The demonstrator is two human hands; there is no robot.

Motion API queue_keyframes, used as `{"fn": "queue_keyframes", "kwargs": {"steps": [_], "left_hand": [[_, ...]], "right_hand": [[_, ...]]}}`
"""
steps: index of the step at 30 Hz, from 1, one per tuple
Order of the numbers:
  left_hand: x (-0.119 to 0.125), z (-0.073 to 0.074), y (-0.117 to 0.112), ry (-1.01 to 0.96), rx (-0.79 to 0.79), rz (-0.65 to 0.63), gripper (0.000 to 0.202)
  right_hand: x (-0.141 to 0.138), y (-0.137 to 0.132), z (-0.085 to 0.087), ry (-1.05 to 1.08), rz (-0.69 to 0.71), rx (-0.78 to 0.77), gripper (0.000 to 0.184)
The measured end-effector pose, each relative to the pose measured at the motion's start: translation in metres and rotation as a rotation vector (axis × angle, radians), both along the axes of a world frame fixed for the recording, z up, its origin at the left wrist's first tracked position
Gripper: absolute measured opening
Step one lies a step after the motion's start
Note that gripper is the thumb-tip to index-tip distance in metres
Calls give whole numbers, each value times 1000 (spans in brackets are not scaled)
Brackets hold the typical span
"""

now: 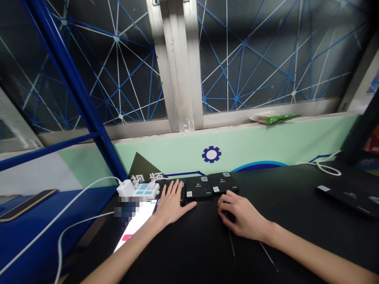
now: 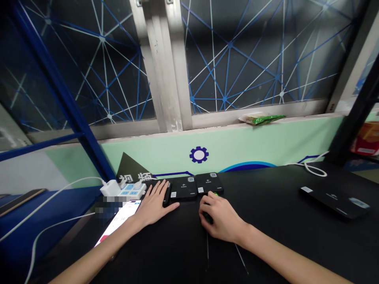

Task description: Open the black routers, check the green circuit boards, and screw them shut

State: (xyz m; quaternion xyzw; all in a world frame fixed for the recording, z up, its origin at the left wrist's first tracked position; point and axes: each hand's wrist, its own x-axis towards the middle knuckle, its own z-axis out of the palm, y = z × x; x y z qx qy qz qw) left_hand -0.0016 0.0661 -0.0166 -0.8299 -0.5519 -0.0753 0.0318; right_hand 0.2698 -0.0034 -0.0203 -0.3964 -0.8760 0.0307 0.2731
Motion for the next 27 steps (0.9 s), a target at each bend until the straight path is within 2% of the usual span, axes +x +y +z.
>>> {"fn": "queue_keyframes", "kwargs": {"steps": [5,8,11,13,16,20,24,27], "left_hand": [[2,0,10,-1,15,-1,104],[3,3,9,4,24,-15,106],[5,6,-3,10,44,-76,98],[8,7,-14,9,71,-168,86],[12,5,-29,33,68,-262,78],[17,6,-42,15,52,-291,78],[21,12,-57,21,-31,-241,81],[22,14,-73,-7,-59,-242,77]], "right_hand": [[0,-1,1,-8,-4,3,12],[0,-1,1,-9,-9,12,12],[0,0,1,-10,-8,20,13],[1,0,0,-9,-11,25,12],[1,0,-3,9,-41,30,11],[1,1,-5,61,-102,38,14],[1,2,-6,95,-146,33,13],[1,1,-6,112,-164,35,13]]}}
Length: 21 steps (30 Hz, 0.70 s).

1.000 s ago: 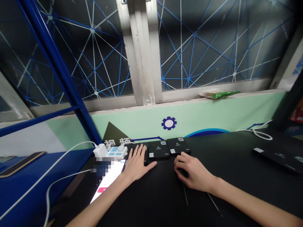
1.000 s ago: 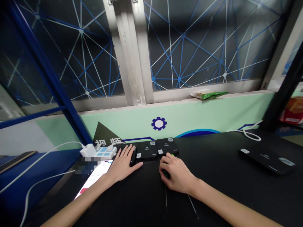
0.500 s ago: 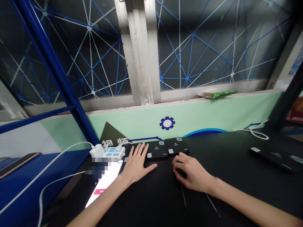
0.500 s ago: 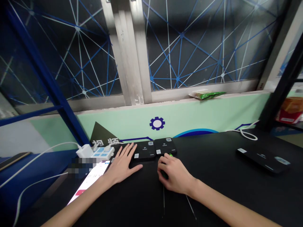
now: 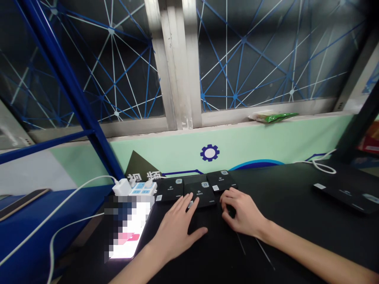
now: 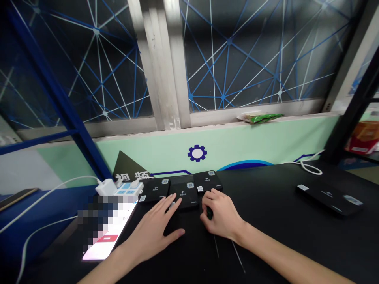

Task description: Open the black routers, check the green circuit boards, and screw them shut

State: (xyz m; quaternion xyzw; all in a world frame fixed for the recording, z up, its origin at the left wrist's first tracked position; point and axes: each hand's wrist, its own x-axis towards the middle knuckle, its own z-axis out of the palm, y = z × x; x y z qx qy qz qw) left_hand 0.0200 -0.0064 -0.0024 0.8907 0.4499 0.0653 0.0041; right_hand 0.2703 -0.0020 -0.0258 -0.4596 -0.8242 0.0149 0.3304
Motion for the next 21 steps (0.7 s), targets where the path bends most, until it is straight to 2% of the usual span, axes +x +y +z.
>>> {"fn": "queue_keyframes", "kwargs": {"steps": [5,8,11,14,17,21], "left_hand": [[-3,-3,-25,-78,21,-54,65],[-4,0,-30,-118,59,-63,51],[-2,9,-22,-176,57,-49,28],[0,13,-5,-243,58,50,23],[0,6,8,-262,58,55,30],[-4,-4,10,-272,39,24,34]], "right_hand": [[0,0,-1,6,-19,4,13],[0,2,-1,3,-22,3,13],[0,2,-1,-4,-18,0,13],[0,1,-1,-5,-10,-11,13],[0,1,-1,-4,3,-25,16],[1,1,-1,-11,18,-22,21]]}}
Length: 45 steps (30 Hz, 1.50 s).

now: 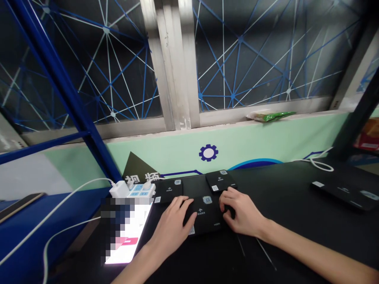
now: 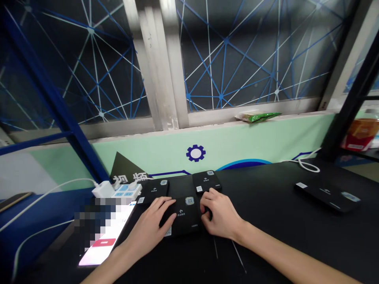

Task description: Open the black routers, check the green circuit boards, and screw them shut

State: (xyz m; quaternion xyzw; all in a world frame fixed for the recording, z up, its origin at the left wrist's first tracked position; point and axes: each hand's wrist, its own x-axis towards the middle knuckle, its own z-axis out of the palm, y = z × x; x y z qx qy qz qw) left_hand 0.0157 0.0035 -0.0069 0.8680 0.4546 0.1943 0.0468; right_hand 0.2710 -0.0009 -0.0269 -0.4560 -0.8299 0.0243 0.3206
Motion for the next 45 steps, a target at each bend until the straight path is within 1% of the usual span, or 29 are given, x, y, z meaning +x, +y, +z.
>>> {"fn": "queue_keyframes", "kwargs": {"steps": [2,11,16,18,20,21,22,26,28,31,38,41,45], "left_hand": [[-2,0,-2,-8,-21,-13,33],[-9,13,-6,-55,-78,-136,35],[-10,12,-5,-85,-86,-160,34],[-10,10,-4,-104,-66,-133,30],[-10,9,-4,-111,-31,-68,27],[-10,9,-3,-102,-16,-26,27],[-10,9,-3,-82,-6,21,26],[-11,14,-3,102,-23,181,22],[-11,15,-3,194,-31,220,29],[-11,14,-2,245,-37,242,34],[-14,9,0,250,-51,253,31],[-17,8,2,235,-57,257,31],[-19,7,4,201,-79,260,31]], "right_hand": [[1,0,0,2,7,0,22],[1,1,-2,-29,25,48,20],[1,-1,2,-47,20,68,19],[0,-3,6,-46,27,64,16],[-1,-6,11,-55,51,49,10],[-1,-7,13,-66,70,38,11],[-1,-8,14,-80,93,25,18],[-1,-8,16,-151,188,-14,58],[-1,-6,15,-177,227,-28,68],[0,-4,14,-185,252,-51,70],[-1,-4,18,-142,268,-91,67],[-1,-5,20,-106,273,-83,66],[0,-7,17,-74,249,-58,77]]}}
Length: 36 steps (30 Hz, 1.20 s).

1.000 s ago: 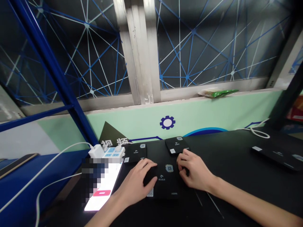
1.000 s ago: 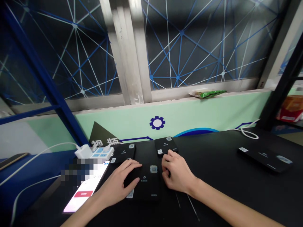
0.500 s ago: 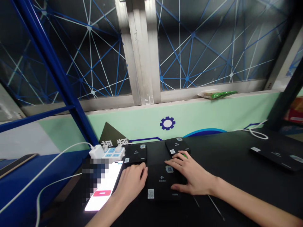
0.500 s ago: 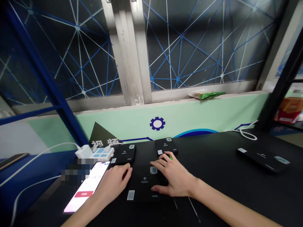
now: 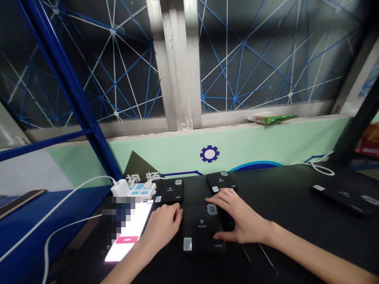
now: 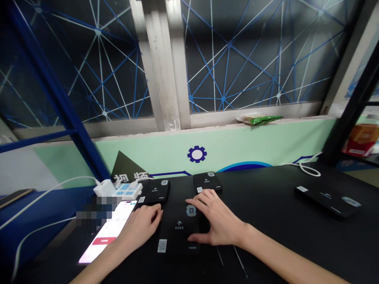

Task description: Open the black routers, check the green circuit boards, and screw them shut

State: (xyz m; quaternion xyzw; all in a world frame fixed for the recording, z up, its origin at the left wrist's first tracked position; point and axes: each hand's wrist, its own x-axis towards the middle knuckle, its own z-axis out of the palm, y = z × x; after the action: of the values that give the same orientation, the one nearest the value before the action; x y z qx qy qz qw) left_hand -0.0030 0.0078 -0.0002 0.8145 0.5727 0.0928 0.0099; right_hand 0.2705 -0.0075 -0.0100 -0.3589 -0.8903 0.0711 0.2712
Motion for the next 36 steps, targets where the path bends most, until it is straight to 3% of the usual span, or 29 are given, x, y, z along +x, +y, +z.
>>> {"fn": "queue_keyframes", "kwargs": {"steps": [7,17,29,36], "left_hand": [[-4,1,4,-99,-54,10,29],[-2,4,8,-286,-165,0,33],[-11,3,15,-503,-460,-119,44],[-10,16,9,-627,-614,-216,39]], "right_hand": [[2,-1,-10,117,-21,110,87],[3,-4,-17,175,40,223,70],[3,-12,-15,242,136,480,46],[5,-14,-11,164,359,511,34]]}}
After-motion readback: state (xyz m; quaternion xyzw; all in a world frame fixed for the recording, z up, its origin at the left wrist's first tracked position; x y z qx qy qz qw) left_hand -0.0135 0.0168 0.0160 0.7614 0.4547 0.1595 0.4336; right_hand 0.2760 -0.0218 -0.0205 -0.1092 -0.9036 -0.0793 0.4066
